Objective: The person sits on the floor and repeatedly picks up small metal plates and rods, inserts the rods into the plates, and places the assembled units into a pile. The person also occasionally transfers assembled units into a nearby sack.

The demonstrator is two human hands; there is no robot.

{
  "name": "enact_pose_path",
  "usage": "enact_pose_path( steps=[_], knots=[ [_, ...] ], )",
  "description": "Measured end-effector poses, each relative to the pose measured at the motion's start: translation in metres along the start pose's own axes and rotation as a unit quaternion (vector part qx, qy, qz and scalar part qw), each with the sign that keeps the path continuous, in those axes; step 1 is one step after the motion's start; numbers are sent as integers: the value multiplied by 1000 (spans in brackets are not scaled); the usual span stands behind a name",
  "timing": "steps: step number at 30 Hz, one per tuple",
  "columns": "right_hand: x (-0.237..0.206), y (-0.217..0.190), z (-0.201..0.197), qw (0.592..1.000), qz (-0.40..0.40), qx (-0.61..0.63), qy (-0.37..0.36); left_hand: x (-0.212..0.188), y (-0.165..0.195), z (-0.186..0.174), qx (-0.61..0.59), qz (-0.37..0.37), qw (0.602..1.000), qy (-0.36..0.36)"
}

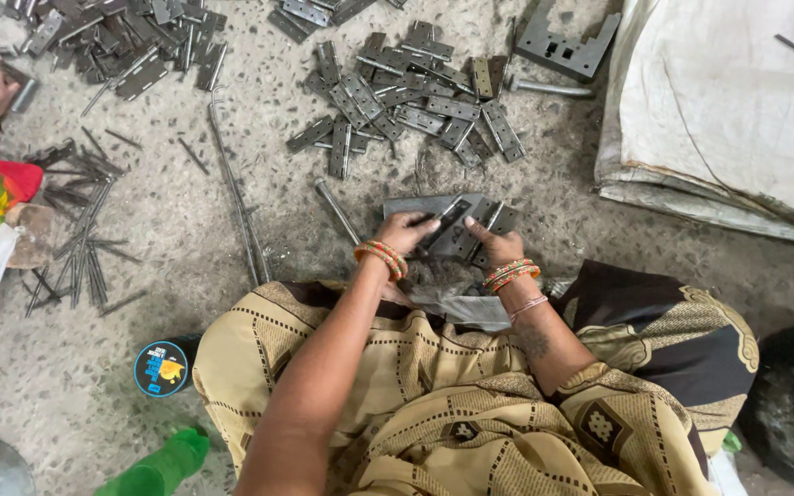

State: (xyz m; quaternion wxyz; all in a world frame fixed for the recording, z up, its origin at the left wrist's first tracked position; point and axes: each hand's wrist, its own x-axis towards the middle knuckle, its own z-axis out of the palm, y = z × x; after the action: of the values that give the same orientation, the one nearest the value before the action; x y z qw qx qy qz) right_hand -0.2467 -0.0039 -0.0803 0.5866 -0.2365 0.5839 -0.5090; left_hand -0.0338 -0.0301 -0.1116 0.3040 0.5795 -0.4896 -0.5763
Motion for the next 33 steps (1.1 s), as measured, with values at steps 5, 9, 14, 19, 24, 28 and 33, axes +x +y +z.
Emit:
enact_pose_path(
  steps=[5, 9, 14, 19, 24, 28, 33],
  knots=[
    [-1, -47, -37, 993, -48, 77, 69, -4, 19, -18, 309, 83, 925, 204],
    [-20, -86, -86, 987, -100, 90, 82, -12, 39, 6, 372, 19, 906, 200],
    [-27, -95, -110, 984, -65, 111, 124, -23, 37, 68, 495, 97, 859, 84],
    [-14, -77, -110, 990, -89, 78, 73, -28, 16, 83, 480, 249, 829, 143],
    [-5, -64, -103, 984, -113, 115, 79, -18, 13, 58, 314, 178, 903, 232],
    [-8, -66, -99, 980, -116, 150, 62, -13, 24, 27, 190, 126, 924, 308],
    [-10, -71, -91, 982, -115, 123, 83, -18, 33, 19, 288, 309, 860, 287]
  ],
)
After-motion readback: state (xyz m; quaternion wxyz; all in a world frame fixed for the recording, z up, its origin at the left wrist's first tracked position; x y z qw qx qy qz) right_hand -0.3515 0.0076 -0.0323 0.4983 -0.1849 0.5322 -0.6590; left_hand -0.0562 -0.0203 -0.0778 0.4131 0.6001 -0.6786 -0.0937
